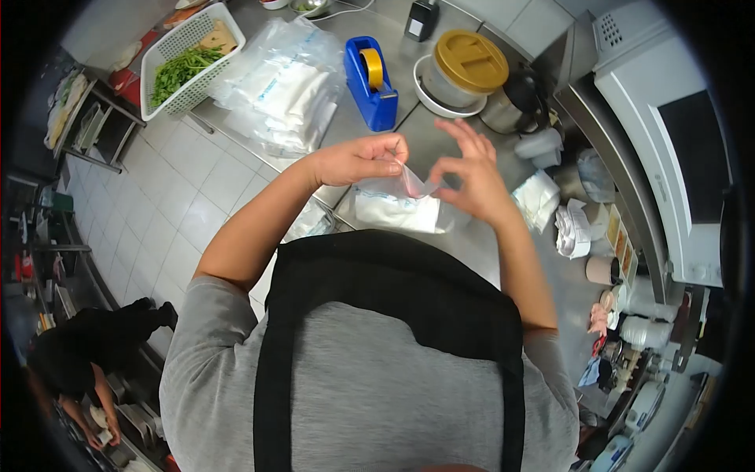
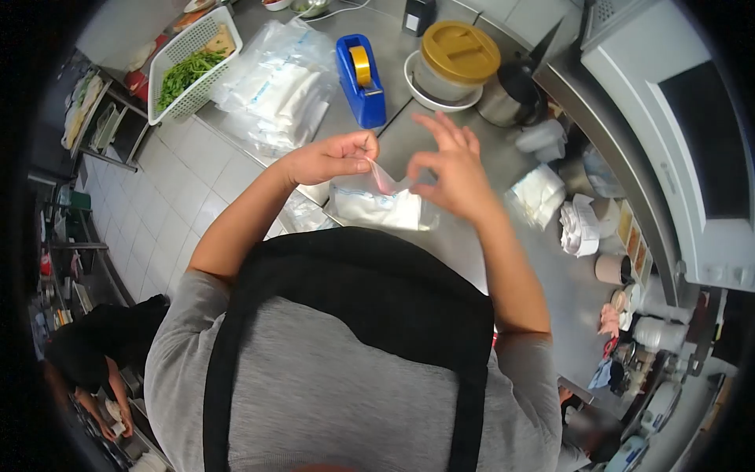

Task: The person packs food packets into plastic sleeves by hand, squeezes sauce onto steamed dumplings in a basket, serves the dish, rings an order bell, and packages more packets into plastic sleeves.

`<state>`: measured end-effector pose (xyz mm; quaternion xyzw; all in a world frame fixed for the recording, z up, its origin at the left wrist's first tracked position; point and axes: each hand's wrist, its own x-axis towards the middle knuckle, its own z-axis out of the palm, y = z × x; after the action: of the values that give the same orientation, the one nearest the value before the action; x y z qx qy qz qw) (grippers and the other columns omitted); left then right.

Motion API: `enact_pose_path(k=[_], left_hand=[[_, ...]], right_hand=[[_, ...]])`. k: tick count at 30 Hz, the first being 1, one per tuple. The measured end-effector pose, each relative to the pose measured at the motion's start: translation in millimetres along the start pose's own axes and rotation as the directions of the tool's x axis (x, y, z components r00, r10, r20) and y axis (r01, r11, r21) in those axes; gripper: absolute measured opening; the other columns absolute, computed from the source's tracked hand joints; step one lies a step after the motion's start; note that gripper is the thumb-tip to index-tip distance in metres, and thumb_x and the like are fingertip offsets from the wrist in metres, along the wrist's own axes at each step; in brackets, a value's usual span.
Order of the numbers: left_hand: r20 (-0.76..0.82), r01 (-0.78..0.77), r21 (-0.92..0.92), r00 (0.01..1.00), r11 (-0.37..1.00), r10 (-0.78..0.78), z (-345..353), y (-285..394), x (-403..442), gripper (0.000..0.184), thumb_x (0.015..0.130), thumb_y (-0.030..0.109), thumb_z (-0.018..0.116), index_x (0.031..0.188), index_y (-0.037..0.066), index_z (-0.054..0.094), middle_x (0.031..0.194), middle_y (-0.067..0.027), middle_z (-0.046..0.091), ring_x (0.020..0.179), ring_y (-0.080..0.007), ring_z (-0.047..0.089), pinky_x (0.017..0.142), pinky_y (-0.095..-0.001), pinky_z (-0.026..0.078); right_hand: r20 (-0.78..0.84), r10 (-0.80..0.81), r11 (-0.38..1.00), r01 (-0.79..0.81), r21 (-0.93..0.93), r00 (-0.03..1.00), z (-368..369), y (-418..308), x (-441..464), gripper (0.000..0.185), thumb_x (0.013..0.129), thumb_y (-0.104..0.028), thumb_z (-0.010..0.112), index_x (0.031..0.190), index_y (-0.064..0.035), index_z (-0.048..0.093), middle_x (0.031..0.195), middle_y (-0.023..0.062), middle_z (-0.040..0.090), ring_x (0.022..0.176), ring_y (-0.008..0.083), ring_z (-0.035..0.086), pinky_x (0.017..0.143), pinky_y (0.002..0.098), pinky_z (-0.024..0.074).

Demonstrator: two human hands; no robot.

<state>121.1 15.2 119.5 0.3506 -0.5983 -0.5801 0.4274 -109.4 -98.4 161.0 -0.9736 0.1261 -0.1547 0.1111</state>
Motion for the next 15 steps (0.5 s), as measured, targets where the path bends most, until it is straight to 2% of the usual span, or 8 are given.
enact_pose_path(k=[1, 2, 5, 8, 10, 12, 13, 15], left_hand=[[-0.019, -0.008, 0.006, 1.000, 1.000, 0.008, -1, -5, -2, 0.017, 0.096, 0.023, 0.055, 0.094, 0.011, 0.044, 0.089, 0.0058, 0.040, 0.084, -0.0044, 0.040, 0.078, -0.0221, 0.036], [-0.040, -0.016, 0.015, 0.999, 1.000, 0.017, -3, -10, -3, 0.017, 0.096, 0.023, 0.055, 0.094, 0.011, 0.044, 0.089, 0.0059, 0.040, 0.084, -0.0042, 0.040, 0.078, -0.0218, 0.036], [-0.071, -0.039, -0.128, 0.997, 0.991, 0.030, -9, -24, -3, 0.017, 0.096, 0.023, 0.055, 0.095, 0.011, 0.043, 0.090, 0.0054, 0.042, 0.084, -0.0040, 0.042, 0.078, -0.0225, 0.037], [-0.006, 0.014, -0.170, 1.000, 0.985, -0.015, -7, -26, 9, 0.016, 0.097, 0.022, 0.054, 0.096, 0.010, 0.043, 0.089, 0.0046, 0.043, 0.088, -0.0054, 0.051, 0.078, -0.0239, 0.039], [0.003, 0.006, -0.146, 1.000, 0.989, -0.006, -10, -28, 18, 0.016, 0.097, 0.022, 0.054, 0.097, 0.010, 0.042, 0.091, 0.0020, 0.051, 0.091, -0.0090, 0.057, 0.081, -0.0257, 0.042], [-0.016, -0.008, -0.152, 1.000, 0.988, 0.006, -14, -27, 19, 0.015, 0.097, 0.021, 0.054, 0.097, 0.011, 0.043, 0.095, -0.0018, 0.059, 0.095, -0.0104, 0.059, 0.084, -0.0265, 0.043], [-0.040, -0.026, -0.168, 0.999, 0.986, 0.019, -18, -23, 16, 0.014, 0.097, 0.021, 0.054, 0.096, 0.011, 0.044, 0.097, -0.0042, 0.063, 0.096, -0.0101, 0.058, 0.086, -0.0263, 0.043], [-0.156, -0.020, -0.234, 0.988, 0.972, -0.018, -32, -32, 10, 0.011, 0.096, 0.018, 0.055, 0.096, 0.011, 0.047, 0.101, -0.0094, 0.068, 0.100, -0.0122, 0.059, 0.090, -0.0279, 0.044]], right_hand=[[0.090, 0.001, 0.999, -0.004, 0.043, 0.996, 1, 18, -8, 0.040, 0.060, -0.006, 0.078, 0.097, -0.0107, 0.062, 0.141, 0.0144, 0.041, 0.132, 0.0332, 0.036, 0.105, 0.0438, 0.0328], [0.149, 0.075, 0.957, -0.114, 0.268, 0.986, 0, 38, -16, 0.038, 0.061, -0.005, 0.077, 0.094, -0.0109, 0.061, 0.141, 0.0130, 0.041, 0.131, 0.0318, 0.037, 0.105, 0.0433, 0.0334], [0.321, 0.217, 0.540, -0.387, 0.747, 0.922, -2, 71, -31, 0.034, 0.063, -0.003, 0.073, 0.092, -0.0120, 0.060, 0.140, 0.0079, 0.046, 0.128, 0.0266, 0.043, 0.103, 0.0408, 0.0363], [0.086, 0.226, 0.762, -0.231, 0.605, 0.970, 2, 27, -11, 0.038, 0.063, -0.005, 0.073, 0.098, -0.0107, 0.061, 0.135, 0.0090, 0.052, 0.125, 0.0272, 0.048, 0.102, 0.0389, 0.0383], [0.045, 0.048, 0.906, -0.063, 0.418, 0.998, 19, 29, -4, 0.033, 0.065, -0.005, 0.073, 0.096, -0.0083, 0.063, 0.120, 0.0092, 0.062, 0.114, 0.0278, 0.056, 0.095, 0.0376, 0.0429], [0.192, -0.045, 0.931, -0.028, 0.363, 0.980, 23, 43, -1, 0.027, 0.066, -0.007, 0.073, 0.092, -0.0071, 0.064, 0.112, 0.0098, 0.066, 0.107, 0.0286, 0.060, 0.091, 0.0376, 0.0455], [0.231, 0.127, 0.863, -0.222, 0.453, 0.965, 23, 55, -6, 0.017, 0.070, -0.006, 0.072, 0.084, -0.0043, 0.063, 0.097, 0.0080, 0.069, 0.094, 0.0241, 0.064, 0.083, 0.0335, 0.0478], [0.198, 0.296, 0.688, -0.352, 0.635, 0.934, 9, 77, -18, 0.014, 0.072, -0.003, 0.070, 0.085, -0.0037, 0.064, 0.093, 0.0065, 0.069, 0.090, 0.0200, 0.064, 0.080, 0.0301, 0.0476]])
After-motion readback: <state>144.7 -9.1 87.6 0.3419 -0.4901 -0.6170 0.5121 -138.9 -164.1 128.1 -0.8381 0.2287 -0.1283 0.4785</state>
